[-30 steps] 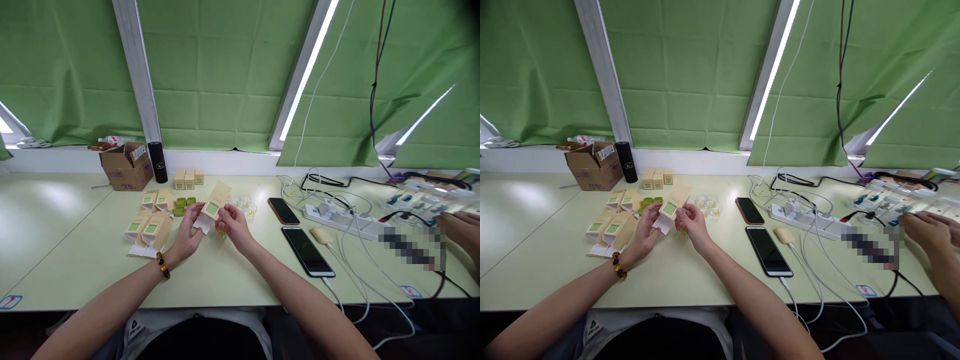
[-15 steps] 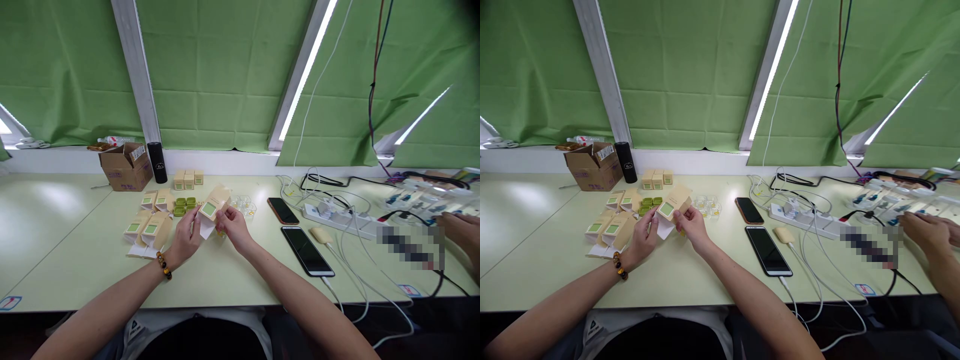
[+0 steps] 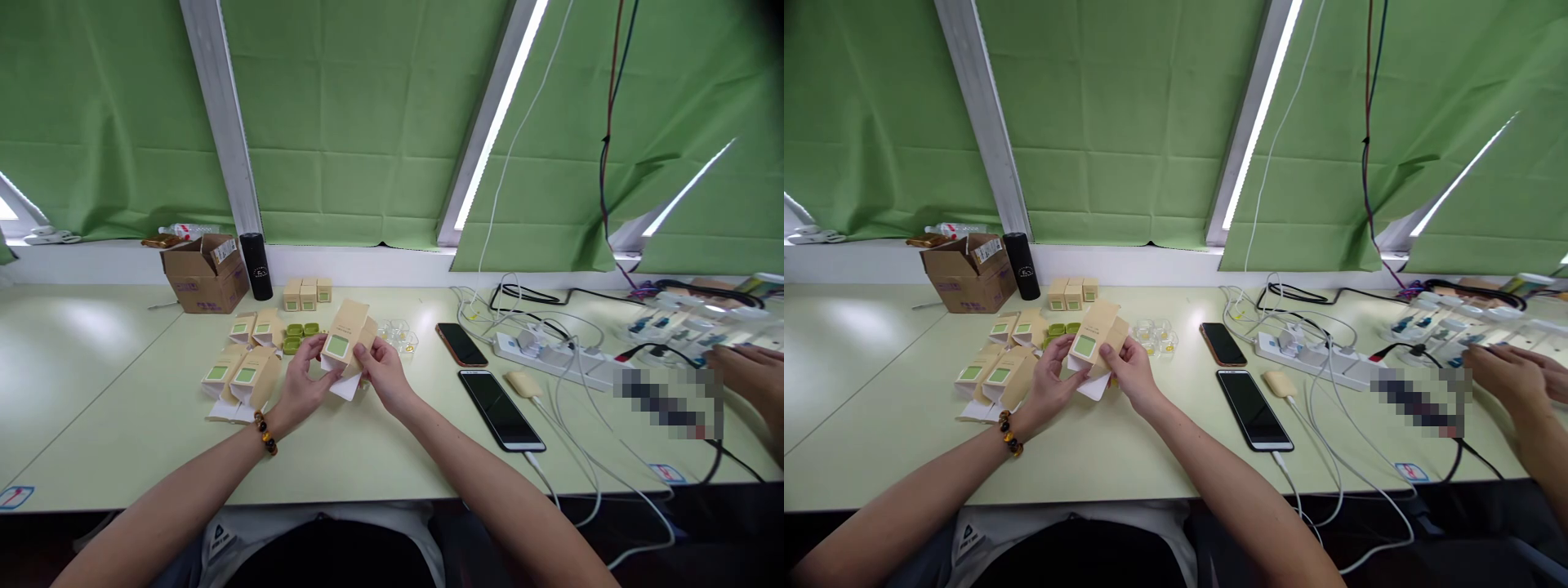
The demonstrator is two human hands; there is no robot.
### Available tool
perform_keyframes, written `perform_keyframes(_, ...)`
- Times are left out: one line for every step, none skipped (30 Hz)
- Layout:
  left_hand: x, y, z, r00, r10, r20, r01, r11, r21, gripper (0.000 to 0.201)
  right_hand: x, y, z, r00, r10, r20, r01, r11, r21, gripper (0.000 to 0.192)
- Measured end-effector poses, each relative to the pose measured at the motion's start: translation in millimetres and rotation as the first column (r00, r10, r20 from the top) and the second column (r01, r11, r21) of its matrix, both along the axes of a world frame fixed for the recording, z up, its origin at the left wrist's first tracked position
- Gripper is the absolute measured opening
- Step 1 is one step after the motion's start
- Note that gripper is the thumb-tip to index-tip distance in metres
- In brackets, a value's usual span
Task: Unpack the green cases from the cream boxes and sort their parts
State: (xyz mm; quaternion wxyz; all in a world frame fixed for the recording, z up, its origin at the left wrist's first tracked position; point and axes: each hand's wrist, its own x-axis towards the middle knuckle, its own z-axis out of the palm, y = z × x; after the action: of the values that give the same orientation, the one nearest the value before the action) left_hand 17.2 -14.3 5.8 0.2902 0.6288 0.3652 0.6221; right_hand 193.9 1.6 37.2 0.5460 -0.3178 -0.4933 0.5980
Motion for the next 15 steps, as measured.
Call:
perform_keyframes(0, -1, 0.0, 1.000, -0.023, 0.006, 0.023, 1.000, -0.005, 0.067, 0, 0, 0.2, 1.000, -0.016, 0.003, 0.016, 1.000, 0.002, 0.060)
perform_keyframes(-1, -2, 0.6, 0.998, -0.053, 0.015, 0.053, 0.999, -0.010, 0.067, 0, 0, 0.4, 0.999, -0.033, 0.001, 0.033, 0.999, 0.006, 0.059)
perform_keyframes(-1, -3, 1.7, 0.996, -0.087, 0.026, 0.087, 0.996, -0.015, 0.065, 0, 0, 0.6, 0.999, -0.048, -0.007, 0.049, 0.999, 0.012, 0.058)
perform_keyframes(-1, -4, 3.4, 0.992, -0.121, 0.042, 0.122, 0.992, -0.019, 0.063, 0, 0, 0.8, 0.998, -0.059, -0.017, 0.060, 0.998, 0.016, 0.058)
perform_keyframes(-2, -5, 5.5, 0.987, -0.151, 0.061, 0.153, 0.988, -0.024, 0.060, 0, 0, 0.8, 0.998, -0.063, -0.026, 0.063, 0.998, 0.016, 0.058)
perform_keyframes(-2, -6, 7.7, 0.982, -0.172, 0.083, 0.175, 0.984, -0.030, 0.057, 0, 0, 0.8, 0.998, -0.059, -0.033, 0.059, 0.998, 0.014, 0.058)
perform_keyframes(-2, -6, 9.9, 0.978, -0.182, 0.106, 0.187, 0.981, -0.042, 0.055, 0, 0, 0.7, 0.998, -0.049, -0.037, 0.049, 0.999, 0.009, 0.058)
perform_keyframes(-2, -7, 11.9, 0.975, -0.180, 0.128, 0.188, 0.980, -0.056, 0.053, 1, 0, 0.6, 0.999, -0.036, -0.041, 0.036, 0.999, 0.005, 0.058)
perform_keyframes(-2, -7, 13.6, 0.975, -0.168, 0.147, 0.180, 0.981, -0.070, 0.050, 1, 0, 0.4, 0.999, -0.023, -0.043, 0.024, 1.000, 0.005, 0.057)
perform_keyframes(-2, -7, 14.9, 0.975, -0.151, 0.160, 0.165, 0.983, -0.082, 0.046, 1, 0, 0.4, 0.999, -0.016, -0.045, 0.016, 1.000, 0.007, 0.056)
perform_keyframes(-2, -7, 15.9, 0.977, -0.134, 0.166, 0.151, 0.984, -0.092, 0.044, 2, 0, 0.4, 0.999, -0.015, -0.045, 0.016, 1.000, 0.012, 0.055)
perform_keyframes(-1, -6, 16.5, 0.979, -0.122, 0.165, 0.140, 0.985, -0.100, 0.042, 2, 0, 0.5, 0.999, -0.021, -0.040, 0.021, 1.000, 0.015, 0.053)
perform_keyframes(-1, -6, 16.8, 0.980, -0.118, 0.159, 0.136, 0.985, -0.104, 0.041, 3, 0, 0.7, 0.999, -0.032, -0.031, 0.033, 0.999, 0.018, 0.052)
perform_keyframes(-1, -6, 16.8, 0.981, -0.121, 0.152, 0.138, 0.985, -0.103, 0.041, 3, 0, 0.8, 0.999, -0.048, -0.020, 0.048, 0.999, 0.020, 0.050)
perform_keyframes(-1, -6, 16.4, 0.981, -0.130, 0.145, 0.145, 0.984, -0.101, 0.041, 4, 1, 0.9, 0.998, -0.063, -0.009, 0.063, 0.998, 0.023, 0.048)
